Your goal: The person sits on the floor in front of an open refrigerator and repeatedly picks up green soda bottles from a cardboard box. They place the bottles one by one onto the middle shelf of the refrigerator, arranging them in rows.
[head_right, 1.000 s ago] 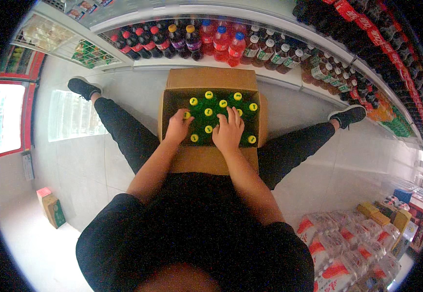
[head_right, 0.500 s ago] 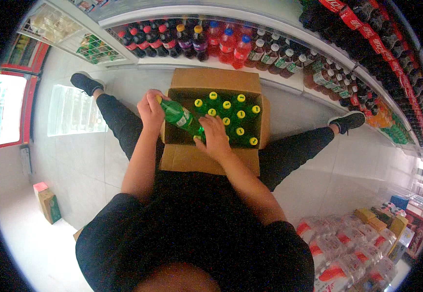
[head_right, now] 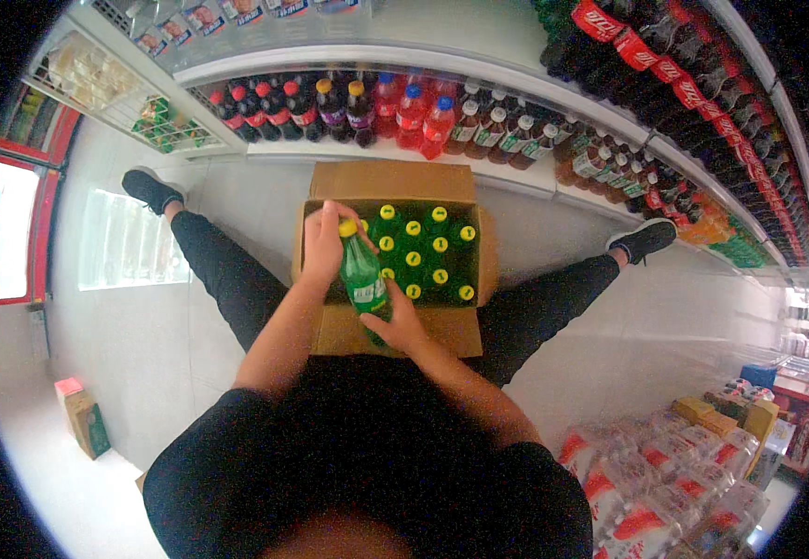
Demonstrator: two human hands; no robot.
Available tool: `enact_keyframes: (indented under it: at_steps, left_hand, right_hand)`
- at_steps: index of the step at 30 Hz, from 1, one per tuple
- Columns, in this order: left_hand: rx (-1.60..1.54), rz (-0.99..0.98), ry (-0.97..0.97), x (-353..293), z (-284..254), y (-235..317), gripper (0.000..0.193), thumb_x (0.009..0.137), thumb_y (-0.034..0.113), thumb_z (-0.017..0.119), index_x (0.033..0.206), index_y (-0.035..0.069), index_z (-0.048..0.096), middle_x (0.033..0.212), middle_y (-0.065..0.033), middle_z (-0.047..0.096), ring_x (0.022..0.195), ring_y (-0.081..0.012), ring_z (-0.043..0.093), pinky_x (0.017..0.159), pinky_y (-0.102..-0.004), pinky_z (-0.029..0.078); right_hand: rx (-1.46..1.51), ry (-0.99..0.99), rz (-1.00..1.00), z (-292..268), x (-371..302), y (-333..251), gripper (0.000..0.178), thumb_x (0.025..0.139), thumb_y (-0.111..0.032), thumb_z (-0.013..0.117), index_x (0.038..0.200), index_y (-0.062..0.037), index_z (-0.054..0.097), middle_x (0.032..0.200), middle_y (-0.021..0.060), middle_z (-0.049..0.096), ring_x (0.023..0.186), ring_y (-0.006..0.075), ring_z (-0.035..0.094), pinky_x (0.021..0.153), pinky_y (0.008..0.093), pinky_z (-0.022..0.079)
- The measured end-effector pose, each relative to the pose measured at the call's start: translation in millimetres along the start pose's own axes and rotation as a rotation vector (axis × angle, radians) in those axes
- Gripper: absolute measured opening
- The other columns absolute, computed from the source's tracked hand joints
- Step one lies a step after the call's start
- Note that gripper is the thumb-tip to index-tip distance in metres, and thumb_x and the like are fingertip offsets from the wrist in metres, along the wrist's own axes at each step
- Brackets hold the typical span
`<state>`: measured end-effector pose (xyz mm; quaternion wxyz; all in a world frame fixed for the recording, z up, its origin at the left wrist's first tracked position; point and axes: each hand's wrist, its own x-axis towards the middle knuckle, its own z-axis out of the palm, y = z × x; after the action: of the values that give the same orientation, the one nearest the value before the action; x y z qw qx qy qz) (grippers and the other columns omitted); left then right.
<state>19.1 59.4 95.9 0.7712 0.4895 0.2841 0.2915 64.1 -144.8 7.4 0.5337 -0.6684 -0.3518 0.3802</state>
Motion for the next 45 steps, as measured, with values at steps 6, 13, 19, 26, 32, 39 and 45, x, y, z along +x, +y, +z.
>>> enact_keyframes:
  at_steps: [6,13,19,26,32,39,45]
  left_hand:
    - [0.776,0.304,0.099,-9,-30,-81,0.023,0.105,0.015,0.059,0.121,0.0,0.059,0.104,-0.0204,0.067,0.097,-0.0383,0.066,0.087,-0.045,0.053]
    - [1.222,0.129,-0.15,-62,-31,-119,0.055,0.099,0.031,0.066,0.141,0.003,0.047,0.125,-0.0258,0.057,0.113,-0.0468,0.06,0.091,-0.0554,0.055]
    - [1.3,0.142,-0.202,-63,-26,-109,0.057,0.096,0.04,0.069,0.137,0.003,0.053,0.114,-0.0217,0.062,0.106,-0.0425,0.065,0.086,-0.0527,0.057]
    - [1.307,0.128,-0.207,-61,-27,-112,0.051,0.094,0.044,0.071,0.123,0.002,0.061,0.107,-0.0213,0.066,0.1,-0.0423,0.068,0.084,-0.0533,0.057]
    - [1.321,0.183,-0.195,-61,-28,-115,0.048,0.094,0.045,0.07,0.113,0.002,0.063,0.103,-0.0212,0.067,0.097,-0.0417,0.069,0.081,-0.0526,0.057]
    - [1.32,0.139,-0.206,-58,-27,-115,0.048,0.094,0.046,0.071,0.111,0.001,0.063,0.101,-0.021,0.067,0.097,-0.0417,0.069,0.081,-0.0525,0.057]
    - [1.335,0.186,-0.184,-58,-29,-118,0.048,0.093,0.045,0.071,0.11,0.001,0.064,0.1,-0.0206,0.067,0.096,-0.0411,0.069,0.08,-0.0526,0.057]
  right_hand:
    - [0.329,0.15,0.008,-11,11,-14,0.077,0.089,-0.026,0.079,0.149,0.0039,0.042,0.136,0.016,0.06,0.125,0.0263,0.057,0.111,0.0415,0.043]
    - [0.363,0.325,-0.256,-65,86,-57,0.078,0.094,-0.039,0.077,0.15,0.0006,0.039,0.132,0.0104,0.058,0.121,0.0206,0.056,0.106,0.0395,0.045]
    - [0.261,0.493,-0.725,-119,178,-181,0.07,0.098,-0.03,0.077,0.147,-0.0014,0.037,0.133,0.0135,0.059,0.118,0.0231,0.063,0.104,0.038,0.05]
    - [0.101,0.658,-0.914,-181,284,-243,0.069,0.089,-0.018,0.086,0.141,-0.0007,0.044,0.13,0.0112,0.059,0.115,0.0216,0.06,0.106,0.0395,0.046]
    - [-0.29,0.818,-0.71,-221,341,-262,0.068,0.084,-0.024,0.088,0.133,0.0022,0.049,0.121,0.0207,0.07,0.11,0.0343,0.07,0.098,0.0428,0.052]
    - [-0.462,0.817,-0.618,-249,396,-270,0.072,0.087,-0.032,0.085,0.134,0.0081,0.046,0.121,0.0299,0.068,0.113,0.0448,0.069,0.097,0.0484,0.054]
    - [-0.537,0.836,-0.513,-263,442,-269,0.084,0.089,-0.037,0.083,0.139,0.0149,0.041,0.128,0.0385,0.062,0.119,0.0517,0.064,0.1,0.0511,0.052]
